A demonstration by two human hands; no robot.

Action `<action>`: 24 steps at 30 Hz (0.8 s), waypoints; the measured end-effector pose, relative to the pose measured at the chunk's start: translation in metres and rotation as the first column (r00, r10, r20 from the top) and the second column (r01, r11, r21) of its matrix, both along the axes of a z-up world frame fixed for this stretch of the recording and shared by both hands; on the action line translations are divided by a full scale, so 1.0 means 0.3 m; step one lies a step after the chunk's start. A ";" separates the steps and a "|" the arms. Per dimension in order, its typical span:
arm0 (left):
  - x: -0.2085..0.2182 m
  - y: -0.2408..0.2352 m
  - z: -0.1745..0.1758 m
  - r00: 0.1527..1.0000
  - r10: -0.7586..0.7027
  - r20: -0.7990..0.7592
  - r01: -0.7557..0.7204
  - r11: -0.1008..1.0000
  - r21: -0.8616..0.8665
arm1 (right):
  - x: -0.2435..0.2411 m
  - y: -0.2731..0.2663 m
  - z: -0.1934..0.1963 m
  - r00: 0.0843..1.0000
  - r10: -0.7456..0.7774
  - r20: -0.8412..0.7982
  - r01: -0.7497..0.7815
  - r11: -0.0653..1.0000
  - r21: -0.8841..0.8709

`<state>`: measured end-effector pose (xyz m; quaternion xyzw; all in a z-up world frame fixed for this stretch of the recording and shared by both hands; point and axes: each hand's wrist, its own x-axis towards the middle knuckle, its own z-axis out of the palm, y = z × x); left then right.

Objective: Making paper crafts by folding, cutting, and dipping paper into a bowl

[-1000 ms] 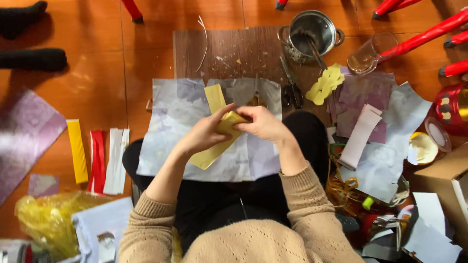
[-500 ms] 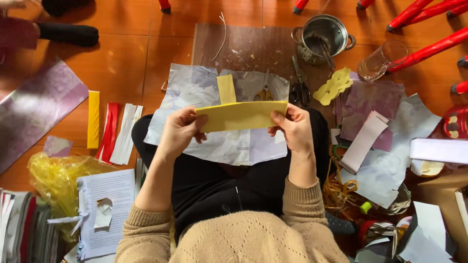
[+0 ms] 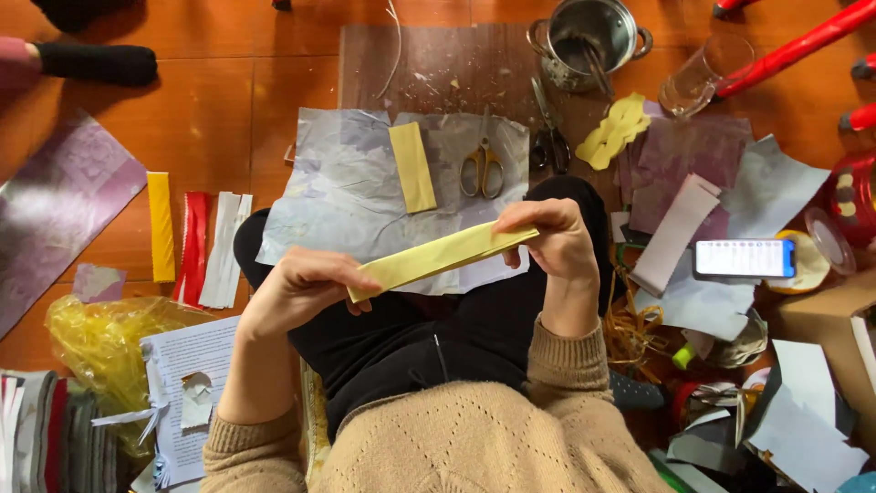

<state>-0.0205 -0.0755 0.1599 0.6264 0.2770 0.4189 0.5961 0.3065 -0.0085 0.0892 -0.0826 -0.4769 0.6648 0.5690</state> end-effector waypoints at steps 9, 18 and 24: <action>-0.028 0.080 0.130 0.904 -0.360 -0.229 0.320 0.927 -0.195 | -0.022 0.010 0.090 0.967 0.050 0.248 -0.066 0.996 0.054; 0.160 0.104 -0.126 0.928 -0.352 -0.123 0.268 0.859 -0.436 | -0.079 0.079 0.145 0.818 0.206 0.537 -0.304 0.947 0.099; 0.163 0.123 -0.189 0.916 -0.338 -0.216 0.229 0.883 -0.410 | -0.088 0.110 0.133 0.762 0.210 0.613 -0.320 0.945 0.074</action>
